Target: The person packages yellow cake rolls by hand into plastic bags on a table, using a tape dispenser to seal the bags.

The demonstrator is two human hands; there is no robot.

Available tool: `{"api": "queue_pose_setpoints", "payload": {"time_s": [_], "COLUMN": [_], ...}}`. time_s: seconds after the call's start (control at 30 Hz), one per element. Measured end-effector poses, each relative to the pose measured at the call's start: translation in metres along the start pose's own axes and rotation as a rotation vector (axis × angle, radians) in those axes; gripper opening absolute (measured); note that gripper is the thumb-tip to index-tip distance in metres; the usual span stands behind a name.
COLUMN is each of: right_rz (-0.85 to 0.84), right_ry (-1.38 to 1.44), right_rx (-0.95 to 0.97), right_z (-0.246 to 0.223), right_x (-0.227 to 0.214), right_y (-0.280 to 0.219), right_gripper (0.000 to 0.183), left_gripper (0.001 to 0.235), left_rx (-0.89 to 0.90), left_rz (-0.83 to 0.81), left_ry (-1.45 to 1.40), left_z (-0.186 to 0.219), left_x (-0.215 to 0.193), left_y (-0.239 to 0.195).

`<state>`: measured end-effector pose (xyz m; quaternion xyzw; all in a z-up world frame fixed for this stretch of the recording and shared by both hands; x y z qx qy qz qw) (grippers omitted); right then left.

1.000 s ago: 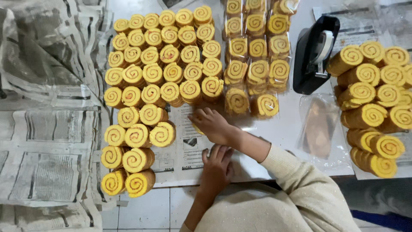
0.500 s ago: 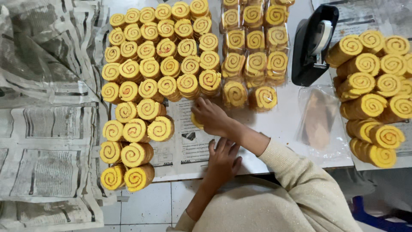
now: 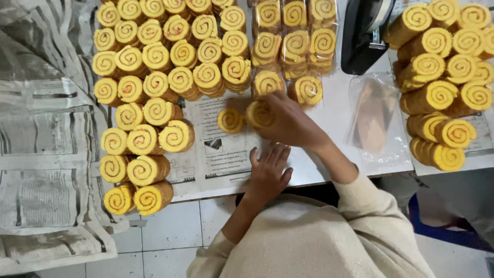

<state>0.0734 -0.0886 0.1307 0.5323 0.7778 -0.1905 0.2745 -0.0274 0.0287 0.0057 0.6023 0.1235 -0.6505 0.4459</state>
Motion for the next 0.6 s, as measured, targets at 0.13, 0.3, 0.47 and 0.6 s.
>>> {"api": "queue_pose_setpoints", "payload": {"time_s": [0.13,0.3,0.47,0.6], "right_rz": [0.248,0.26,0.362,0.401], "right_ry": [-0.17,-0.266,-0.309,-0.204], "right_rx": [0.188,0.346,0.344,0.333], "right_z": [0.038,0.072,0.072,0.057], "right_x": [-0.005,0.027,0.034,0.018], "right_y": [-0.057,-0.096,-0.105,-0.114], "right_gripper": [0.066,0.071,0.069,0.07], "left_gripper": [0.05,0.047,0.054,0.054], "left_rx": [-0.04,-0.044,-0.023,-0.001], "left_rz": [0.089,0.185,0.202,0.175], "left_ry": [-0.014,-0.056,-0.008,0.019], "left_z": [0.008,0.025,0.025,0.025], "left_x": [0.009,0.007,0.003,0.0], "left_y": [0.001,0.005,-0.006,-0.022]}}
Point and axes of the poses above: each hand's wrist, its own y-axis towards the middle knuckle, its own x-axis out of the palm, z = x × y, the point moved 1 cm from there along y, towards the middle knuckle, and after that the axes turned 3 degrees about x, right-handed, at the moved point
